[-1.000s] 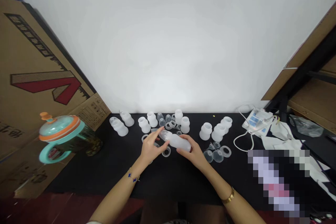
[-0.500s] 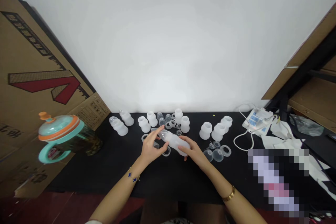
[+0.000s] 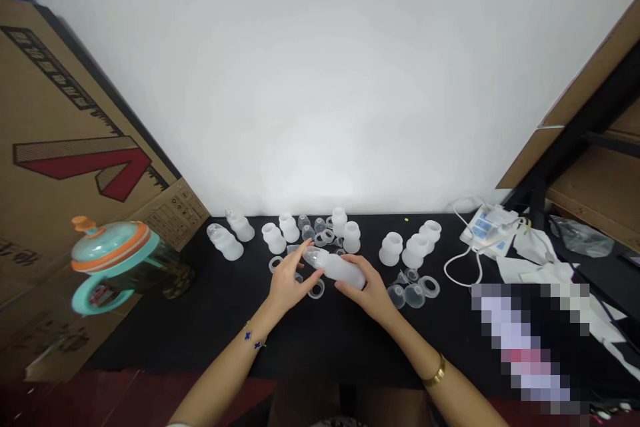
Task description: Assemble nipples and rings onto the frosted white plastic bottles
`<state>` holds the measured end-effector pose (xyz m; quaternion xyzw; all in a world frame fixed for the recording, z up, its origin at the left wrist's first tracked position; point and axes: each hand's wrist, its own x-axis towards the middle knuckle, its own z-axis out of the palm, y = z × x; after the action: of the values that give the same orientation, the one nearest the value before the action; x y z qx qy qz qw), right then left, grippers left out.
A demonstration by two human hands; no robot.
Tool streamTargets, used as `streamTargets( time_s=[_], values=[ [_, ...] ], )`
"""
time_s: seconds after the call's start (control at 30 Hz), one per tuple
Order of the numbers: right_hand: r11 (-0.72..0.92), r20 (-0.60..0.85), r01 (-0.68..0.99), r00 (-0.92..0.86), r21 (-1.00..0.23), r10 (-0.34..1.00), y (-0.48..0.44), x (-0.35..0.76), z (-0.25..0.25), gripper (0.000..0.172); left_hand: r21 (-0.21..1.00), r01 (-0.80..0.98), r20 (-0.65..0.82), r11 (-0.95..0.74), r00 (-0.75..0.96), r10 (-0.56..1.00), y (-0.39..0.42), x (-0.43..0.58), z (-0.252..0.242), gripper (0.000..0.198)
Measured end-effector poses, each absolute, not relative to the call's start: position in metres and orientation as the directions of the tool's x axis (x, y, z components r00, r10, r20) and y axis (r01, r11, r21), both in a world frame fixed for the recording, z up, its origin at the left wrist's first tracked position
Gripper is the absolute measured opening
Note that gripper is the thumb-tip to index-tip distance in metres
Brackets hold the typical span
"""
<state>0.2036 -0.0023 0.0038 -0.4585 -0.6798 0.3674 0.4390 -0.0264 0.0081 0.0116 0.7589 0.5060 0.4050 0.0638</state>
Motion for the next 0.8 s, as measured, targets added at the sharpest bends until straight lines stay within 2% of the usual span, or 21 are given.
streamTargets(
  time_s=[0.2,0.6,0.7,0.8],
  values=[
    [0.392,0.34,0.341,-0.202,-0.854,0.918,-0.0032,0.2034,0.0039,0.045,0.529,0.705,0.55,-0.473,0.14,0.824,0.0068,-0.0253,0.0122,0.066],
    [0.355,0.292,0.307,-0.232,-0.883,0.928,-0.0056,0.2031,0.0082,0.048,0.517,0.687,0.605,-0.51,0.128,0.786,0.0074,-0.025,0.0118,0.062],
    [0.257,0.203,0.226,-0.237,-0.94,0.95,-0.0035,0.2032,0.0075,0.051,0.5,0.681,0.63,-0.534,0.137,0.765,0.0071,-0.0262,0.0113,0.064],
    [0.027,0.012,0.049,-0.295,-0.998,0.956,-0.0004,0.2023,0.006,0.053,0.488,0.651,0.654,-0.581,0.169,0.738,0.0063,-0.0272,0.0119,0.069]
  ],
)
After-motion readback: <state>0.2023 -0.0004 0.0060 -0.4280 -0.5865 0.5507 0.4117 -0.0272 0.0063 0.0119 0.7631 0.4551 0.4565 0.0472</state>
